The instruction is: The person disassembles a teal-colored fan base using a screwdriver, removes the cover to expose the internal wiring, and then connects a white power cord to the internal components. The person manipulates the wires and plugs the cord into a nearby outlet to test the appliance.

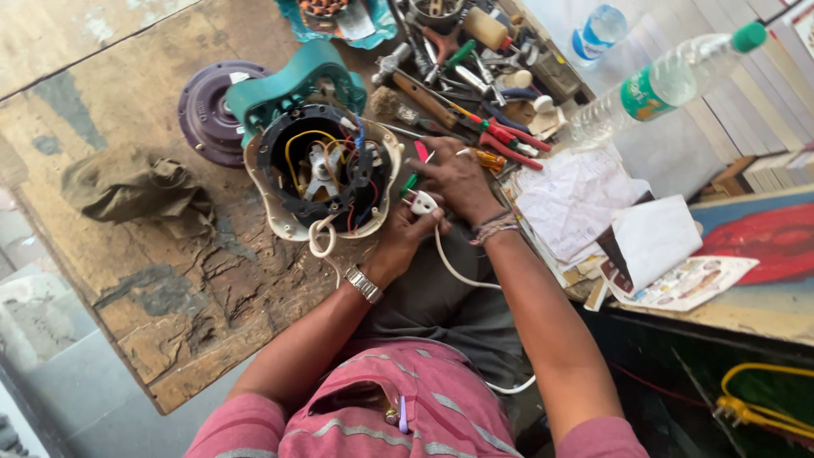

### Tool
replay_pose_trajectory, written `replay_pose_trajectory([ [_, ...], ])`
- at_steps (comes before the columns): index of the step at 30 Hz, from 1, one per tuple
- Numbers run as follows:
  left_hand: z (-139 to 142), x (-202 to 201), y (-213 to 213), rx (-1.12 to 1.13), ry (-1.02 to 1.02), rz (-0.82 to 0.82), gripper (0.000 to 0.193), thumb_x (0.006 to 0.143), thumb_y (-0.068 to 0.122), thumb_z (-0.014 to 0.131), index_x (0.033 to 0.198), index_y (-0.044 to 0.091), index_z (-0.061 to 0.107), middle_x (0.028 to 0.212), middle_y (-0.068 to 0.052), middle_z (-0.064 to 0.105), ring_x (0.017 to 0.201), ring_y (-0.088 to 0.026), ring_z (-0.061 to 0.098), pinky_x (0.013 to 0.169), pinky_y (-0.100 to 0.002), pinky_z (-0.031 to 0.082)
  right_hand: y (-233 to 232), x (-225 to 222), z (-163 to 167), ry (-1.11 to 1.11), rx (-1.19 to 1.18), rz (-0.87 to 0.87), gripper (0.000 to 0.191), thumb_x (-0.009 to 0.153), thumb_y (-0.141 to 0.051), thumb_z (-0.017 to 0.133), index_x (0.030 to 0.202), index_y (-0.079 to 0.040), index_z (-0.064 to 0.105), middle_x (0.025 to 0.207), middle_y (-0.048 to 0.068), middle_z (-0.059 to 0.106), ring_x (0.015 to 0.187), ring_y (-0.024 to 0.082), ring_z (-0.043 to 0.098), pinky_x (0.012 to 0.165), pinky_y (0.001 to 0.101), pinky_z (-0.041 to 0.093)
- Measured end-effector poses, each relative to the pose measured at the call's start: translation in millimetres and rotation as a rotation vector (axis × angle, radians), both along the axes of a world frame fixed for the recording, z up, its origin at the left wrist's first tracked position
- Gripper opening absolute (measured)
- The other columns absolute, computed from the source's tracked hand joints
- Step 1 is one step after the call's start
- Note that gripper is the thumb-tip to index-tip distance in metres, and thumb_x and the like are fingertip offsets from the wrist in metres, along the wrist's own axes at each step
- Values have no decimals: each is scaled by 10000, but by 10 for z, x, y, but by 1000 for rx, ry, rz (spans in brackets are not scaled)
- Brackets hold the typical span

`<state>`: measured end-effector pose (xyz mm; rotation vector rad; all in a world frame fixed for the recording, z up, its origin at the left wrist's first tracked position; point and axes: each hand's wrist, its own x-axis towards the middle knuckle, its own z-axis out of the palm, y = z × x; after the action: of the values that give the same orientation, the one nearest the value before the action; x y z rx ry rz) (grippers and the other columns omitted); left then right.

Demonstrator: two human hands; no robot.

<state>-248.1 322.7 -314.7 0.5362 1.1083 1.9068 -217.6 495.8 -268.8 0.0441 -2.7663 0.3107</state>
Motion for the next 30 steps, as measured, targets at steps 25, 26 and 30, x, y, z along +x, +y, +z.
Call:
replay_pose_trajectory([
  [25,-253,-271,316,-89,-177,153,251,1032,202,660,1166,13,564,980,-60,679,854,-149,687,707,-299,572,-579,609,350,47,-283,-288,305,909,-203,779,1158,-103,635,1010,127,693,873,317,695,746,424,540],
  [26,-223,-258,297,-112,-226,136,261,1030,230,647,1150,7,582,982,-77,689,839,-157,690,704,-304,578,-638,642,406,-41,-226,-289,406,830,-203,791,1176,-65,630,1004,163,694,827,354,682,702,452,530],
  [30,16,-274,302,-118,-242,132,249,1017,233,640,1146,28,582,1027,-117,673,855,-184,699,743,-345,604,-703,613,483,-238,-225,-414,569,790,-148,761,1340,-90,628,808,173,696,775,393,689,681,492,528],
])
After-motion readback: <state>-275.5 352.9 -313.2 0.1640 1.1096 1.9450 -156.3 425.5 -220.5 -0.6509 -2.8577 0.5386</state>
